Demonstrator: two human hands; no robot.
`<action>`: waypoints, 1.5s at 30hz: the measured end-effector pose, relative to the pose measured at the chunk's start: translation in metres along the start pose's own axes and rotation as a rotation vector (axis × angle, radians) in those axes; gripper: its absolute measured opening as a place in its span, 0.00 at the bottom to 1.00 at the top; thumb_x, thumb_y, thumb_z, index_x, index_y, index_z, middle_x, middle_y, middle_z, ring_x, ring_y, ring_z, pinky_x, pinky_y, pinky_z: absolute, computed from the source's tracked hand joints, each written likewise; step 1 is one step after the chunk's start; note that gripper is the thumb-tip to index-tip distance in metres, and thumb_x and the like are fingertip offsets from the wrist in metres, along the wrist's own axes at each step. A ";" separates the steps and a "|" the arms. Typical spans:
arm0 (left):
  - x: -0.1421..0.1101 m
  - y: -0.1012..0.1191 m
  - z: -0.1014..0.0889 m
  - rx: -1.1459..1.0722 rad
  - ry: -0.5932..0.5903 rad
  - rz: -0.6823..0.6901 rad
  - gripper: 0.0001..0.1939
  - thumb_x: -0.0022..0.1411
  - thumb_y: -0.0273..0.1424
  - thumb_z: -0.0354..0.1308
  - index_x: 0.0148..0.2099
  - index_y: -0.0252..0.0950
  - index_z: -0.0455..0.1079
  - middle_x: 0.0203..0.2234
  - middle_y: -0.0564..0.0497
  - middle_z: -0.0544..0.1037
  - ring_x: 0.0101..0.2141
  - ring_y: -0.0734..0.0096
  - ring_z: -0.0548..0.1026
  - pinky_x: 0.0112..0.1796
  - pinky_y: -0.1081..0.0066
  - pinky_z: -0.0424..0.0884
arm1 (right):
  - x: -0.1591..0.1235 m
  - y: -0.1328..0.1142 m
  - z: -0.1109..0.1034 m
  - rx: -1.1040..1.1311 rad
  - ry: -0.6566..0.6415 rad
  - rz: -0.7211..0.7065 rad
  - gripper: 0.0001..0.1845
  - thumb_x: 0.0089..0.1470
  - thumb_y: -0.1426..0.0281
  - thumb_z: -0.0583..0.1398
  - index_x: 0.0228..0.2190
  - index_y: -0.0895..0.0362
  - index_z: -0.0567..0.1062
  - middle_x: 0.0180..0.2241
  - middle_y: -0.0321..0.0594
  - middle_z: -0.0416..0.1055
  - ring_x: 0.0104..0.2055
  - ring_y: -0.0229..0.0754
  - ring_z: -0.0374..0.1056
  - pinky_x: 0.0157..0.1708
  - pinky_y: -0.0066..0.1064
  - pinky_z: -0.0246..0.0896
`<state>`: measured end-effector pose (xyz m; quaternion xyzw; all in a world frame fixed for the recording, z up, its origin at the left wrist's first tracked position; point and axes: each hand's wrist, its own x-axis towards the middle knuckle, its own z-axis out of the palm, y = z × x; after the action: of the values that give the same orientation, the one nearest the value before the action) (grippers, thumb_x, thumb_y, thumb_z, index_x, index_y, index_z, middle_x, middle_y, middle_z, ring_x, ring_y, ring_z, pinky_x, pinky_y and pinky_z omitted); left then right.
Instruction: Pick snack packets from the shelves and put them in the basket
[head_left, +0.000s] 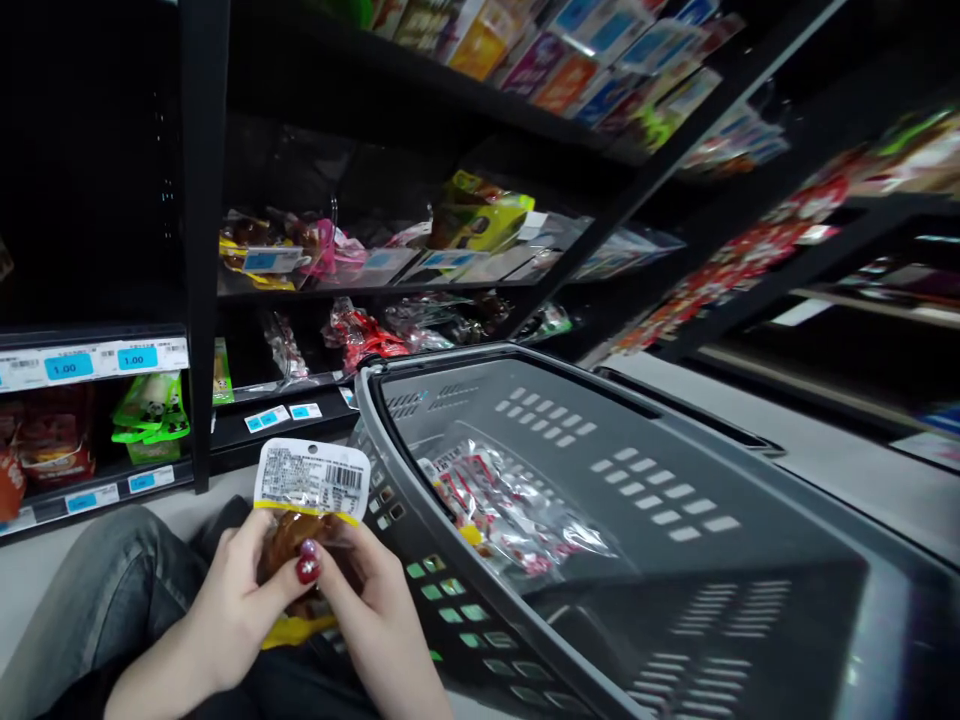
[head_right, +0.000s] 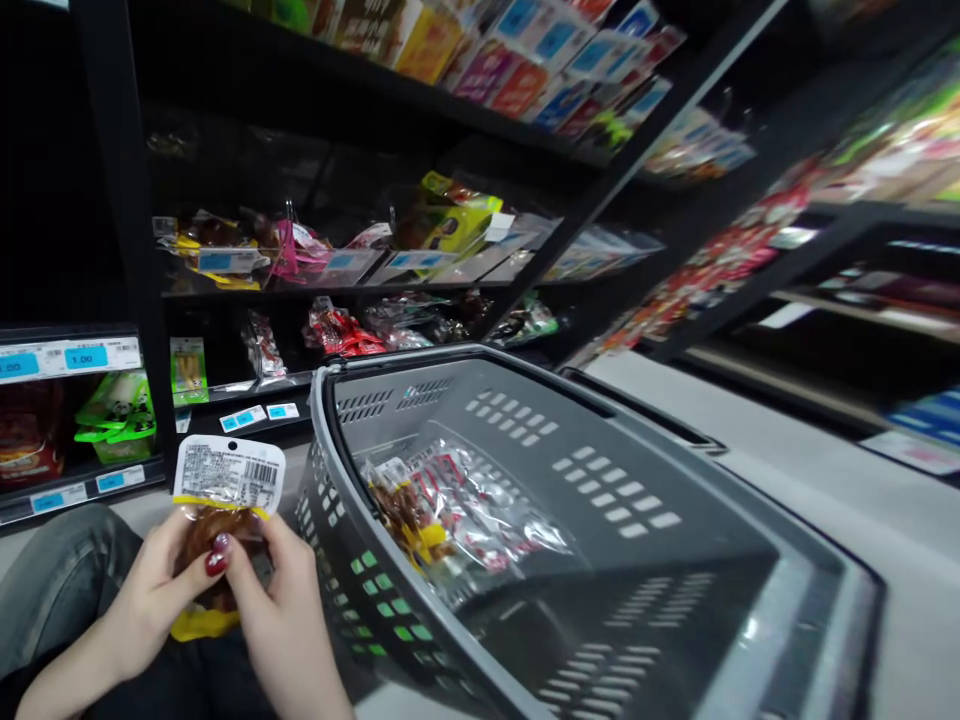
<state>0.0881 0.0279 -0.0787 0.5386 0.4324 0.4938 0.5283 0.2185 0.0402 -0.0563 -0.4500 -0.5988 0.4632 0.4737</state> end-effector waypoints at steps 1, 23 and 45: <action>0.000 0.000 0.001 -0.025 -0.011 0.000 0.16 0.58 0.39 0.53 0.46 0.37 0.68 0.32 0.49 0.77 0.32 0.65 0.73 0.38 0.68 0.69 | 0.000 0.000 0.000 -0.008 0.006 0.002 0.12 0.49 0.65 0.59 0.35 0.58 0.74 0.31 0.42 0.75 0.33 0.44 0.71 0.34 0.32 0.69; 0.000 0.000 0.005 -0.153 0.006 -0.030 0.15 0.58 0.38 0.55 0.46 0.37 0.68 0.29 0.51 0.76 0.28 0.69 0.73 0.36 0.70 0.71 | -0.002 0.001 0.001 0.079 -0.071 0.116 0.13 0.51 0.62 0.58 0.36 0.58 0.73 0.33 0.43 0.74 0.35 0.45 0.70 0.28 0.30 0.69; 0.050 0.029 -0.047 0.101 0.242 0.333 0.13 0.61 0.40 0.47 0.42 0.37 0.62 0.25 0.53 0.71 0.27 0.68 0.73 0.30 0.68 0.71 | -0.001 -0.001 -0.009 0.076 -0.029 -0.033 0.16 0.52 0.59 0.56 0.37 0.57 0.74 0.36 0.44 0.75 0.37 0.46 0.70 0.39 0.34 0.65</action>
<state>0.0474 0.0819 -0.0478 0.5652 0.4219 0.6130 0.3561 0.2278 0.0404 -0.0544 -0.4151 -0.5949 0.4843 0.4892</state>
